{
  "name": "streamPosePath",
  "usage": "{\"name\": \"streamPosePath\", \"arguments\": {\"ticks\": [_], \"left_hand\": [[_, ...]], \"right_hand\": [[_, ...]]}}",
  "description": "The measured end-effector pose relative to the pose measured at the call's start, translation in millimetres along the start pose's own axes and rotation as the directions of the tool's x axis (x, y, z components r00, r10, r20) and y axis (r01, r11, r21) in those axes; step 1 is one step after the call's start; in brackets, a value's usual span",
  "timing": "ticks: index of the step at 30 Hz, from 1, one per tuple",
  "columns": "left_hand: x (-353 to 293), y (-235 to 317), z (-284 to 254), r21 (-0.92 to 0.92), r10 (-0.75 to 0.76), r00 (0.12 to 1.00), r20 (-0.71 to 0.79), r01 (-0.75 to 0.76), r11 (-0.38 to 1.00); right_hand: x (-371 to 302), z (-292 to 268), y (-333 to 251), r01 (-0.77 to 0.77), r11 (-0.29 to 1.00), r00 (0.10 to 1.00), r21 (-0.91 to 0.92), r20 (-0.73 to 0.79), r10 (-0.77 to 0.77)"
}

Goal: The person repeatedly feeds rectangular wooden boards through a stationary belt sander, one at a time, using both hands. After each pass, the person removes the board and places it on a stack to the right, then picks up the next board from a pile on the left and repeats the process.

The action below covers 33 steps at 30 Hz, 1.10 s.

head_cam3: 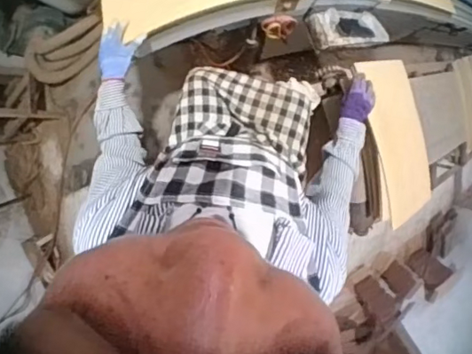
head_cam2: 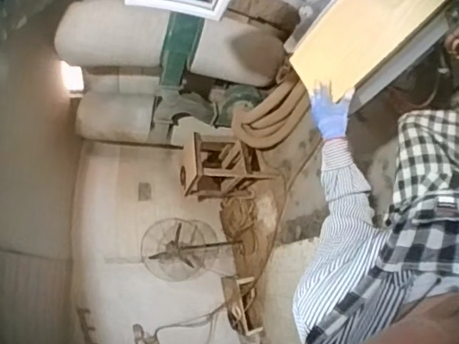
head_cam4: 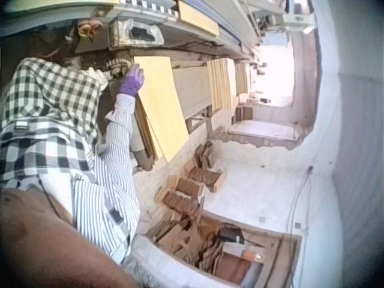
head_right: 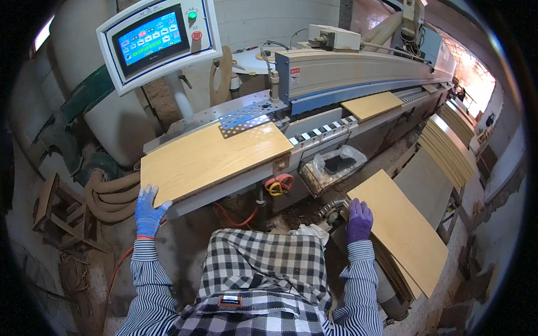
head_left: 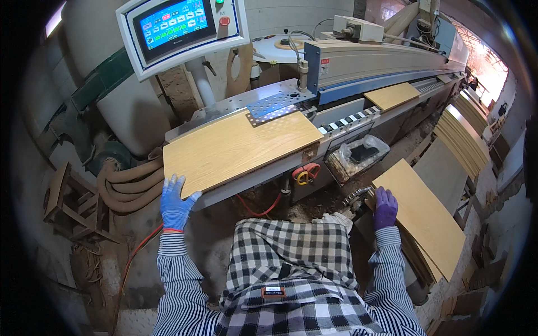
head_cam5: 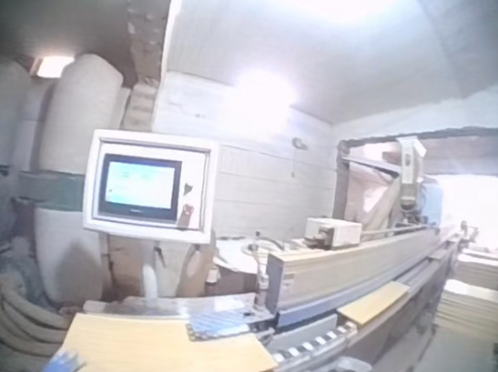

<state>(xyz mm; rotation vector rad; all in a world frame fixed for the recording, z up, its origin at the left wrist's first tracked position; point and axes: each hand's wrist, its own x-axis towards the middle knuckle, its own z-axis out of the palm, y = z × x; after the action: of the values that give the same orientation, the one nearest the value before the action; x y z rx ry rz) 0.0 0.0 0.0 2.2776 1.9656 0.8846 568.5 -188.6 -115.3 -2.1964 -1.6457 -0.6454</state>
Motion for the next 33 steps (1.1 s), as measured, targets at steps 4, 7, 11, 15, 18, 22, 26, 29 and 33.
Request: {"name": "streamPosePath", "arguments": {"ticks": [4,7,11,15,18,22,26,29,33], "left_hand": [[0.7,6.6,14.9,-0.012,0.015,0.999,-0.041,-0.016,1.0],[0.5,-0.9,10.4,0.002,0.026,0.999,-0.042,-0.026,1.0],[-1.1,-4.3,5.1,0.039,0.025,0.999,-0.03,-0.024,0.999],[2.3,4.1,3.4,0.038,0.032,0.999,-0.002,-0.032,0.999],[1.0,-2.5,0.7,0.024,0.032,0.999,0.019,-0.033,0.999],[-12.5,-21.6,-7.9,0.117,0.013,0.999,-0.029,-0.01,0.993],[-21.1,-44.6,-3.9,-0.014,-0.022,0.998,-0.063,0.021,1.0],[-24.6,-47.4,-2.1,-0.155,-0.046,0.997,-0.068,0.035,0.987],[-21.6,-44.9,0.1,-0.265,-0.048,0.996,-0.072,0.027,0.964]], "right_hand": [[-16.3,-64.1,-25.5,-0.045,0.967,0.984,0.25,-0.157,0.087],[-79.1,-46.5,-15.8,-0.515,0.541,0.818,0.665,0.193,0.541],[-91.4,-56.2,24.7,-0.257,-0.683,0.162,0.684,0.727,0.667],[-121.0,-30.6,65.4,-0.241,-0.632,0.206,0.737,0.675,0.708],[-130.6,-24.1,61.1,-0.292,-0.573,0.252,0.765,0.64,0.726],[-129.5,-41.8,23.6,-0.328,-0.61,0.281,0.721,0.691,0.666],[-130.6,-57.1,18.8,-0.355,-0.689,0.257,0.632,0.774,0.578],[-129.7,-62.7,20.5,-0.267,-0.65,0.181,0.711,0.7,0.691],[-150.3,-37.5,42.5,-0.219,-0.677,0.261,0.703,0.71,0.654]]}}
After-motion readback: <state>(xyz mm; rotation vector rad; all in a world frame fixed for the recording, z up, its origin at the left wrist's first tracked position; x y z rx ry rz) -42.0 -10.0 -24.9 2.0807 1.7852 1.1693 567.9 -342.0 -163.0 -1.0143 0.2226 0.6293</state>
